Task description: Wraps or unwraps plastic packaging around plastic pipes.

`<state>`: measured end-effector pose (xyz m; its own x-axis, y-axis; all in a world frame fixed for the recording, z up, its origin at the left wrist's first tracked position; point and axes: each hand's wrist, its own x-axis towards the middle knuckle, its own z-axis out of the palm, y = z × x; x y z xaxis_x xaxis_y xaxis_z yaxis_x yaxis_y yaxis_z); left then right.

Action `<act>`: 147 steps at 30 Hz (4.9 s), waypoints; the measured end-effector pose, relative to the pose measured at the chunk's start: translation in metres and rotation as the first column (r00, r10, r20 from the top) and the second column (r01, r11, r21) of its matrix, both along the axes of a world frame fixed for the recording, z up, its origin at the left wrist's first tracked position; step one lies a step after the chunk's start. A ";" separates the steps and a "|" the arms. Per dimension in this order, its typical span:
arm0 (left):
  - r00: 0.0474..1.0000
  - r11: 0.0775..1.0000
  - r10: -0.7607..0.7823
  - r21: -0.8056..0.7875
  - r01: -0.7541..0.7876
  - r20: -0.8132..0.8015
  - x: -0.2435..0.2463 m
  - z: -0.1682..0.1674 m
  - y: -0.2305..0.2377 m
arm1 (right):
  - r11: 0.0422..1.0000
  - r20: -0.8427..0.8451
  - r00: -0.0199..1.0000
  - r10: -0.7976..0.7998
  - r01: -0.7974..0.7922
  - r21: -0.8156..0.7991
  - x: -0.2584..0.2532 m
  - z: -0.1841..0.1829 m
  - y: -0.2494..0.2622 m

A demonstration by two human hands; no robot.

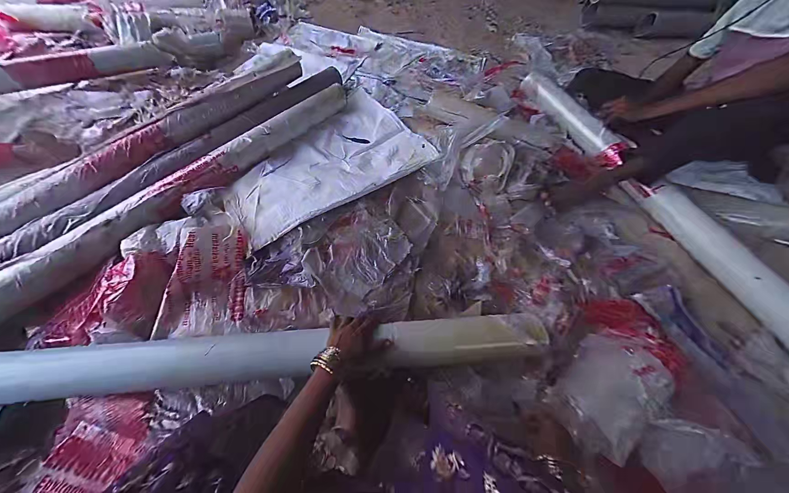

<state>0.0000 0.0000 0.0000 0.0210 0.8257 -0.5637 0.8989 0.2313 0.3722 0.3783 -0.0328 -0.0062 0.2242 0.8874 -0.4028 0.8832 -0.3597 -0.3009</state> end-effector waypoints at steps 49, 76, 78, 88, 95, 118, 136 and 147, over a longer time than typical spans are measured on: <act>0.959 0.734 0.282 0.649 -0.200 -0.022 0.054 -0.033 -0.087 | 0.629 -0.012 0.641 0.767 -0.748 0.211 -0.180 0.026 0.093; 0.933 0.710 0.344 0.680 -0.183 -0.108 0.071 -0.038 -0.087 | 0.474 0.004 0.475 0.880 -0.878 0.072 -0.196 0.039 0.107; 0.936 0.734 0.333 0.655 -0.182 -0.112 0.071 -0.035 -0.088 | 0.453 0.013 0.454 0.891 -0.891 0.037 -0.200 0.039 0.105; 0.932 0.762 0.334 0.623 -0.177 -0.144 0.074 -0.032 -0.089 | 0.429 0.001 0.430 0.903 -0.902 0.040 -0.201 0.042 0.097; 0.933 0.706 0.337 0.690 -0.160 -0.128 0.073 -0.038 -0.091 | 0.354 0.032 0.355 0.934 -0.935 0.026 -0.203 0.044 0.092; 0.957 0.682 0.283 0.716 -0.149 -0.070 0.062 -0.045 -0.096 | 0.446 0.248 0.512 0.823 -0.851 0.276 -0.092 0.013 0.115; 0.958 0.718 0.269 0.684 -0.128 -0.104 0.061 -0.041 -0.098 | 0.594 0.427 0.643 0.636 -0.761 0.262 0.010 0.012 0.129; 0.957 0.621 0.281 0.773 -0.126 -0.070 0.061 -0.053 -0.093 | 0.959 -0.265 0.961 -0.076 0.143 0.245 -0.036 0.027 0.101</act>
<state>0.0609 -0.0934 -0.0529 -0.2309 0.9313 0.2818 0.9283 0.1241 0.3506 0.3426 0.0686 0.0207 0.2479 0.9441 -0.2174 0.7266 -0.3297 -0.6029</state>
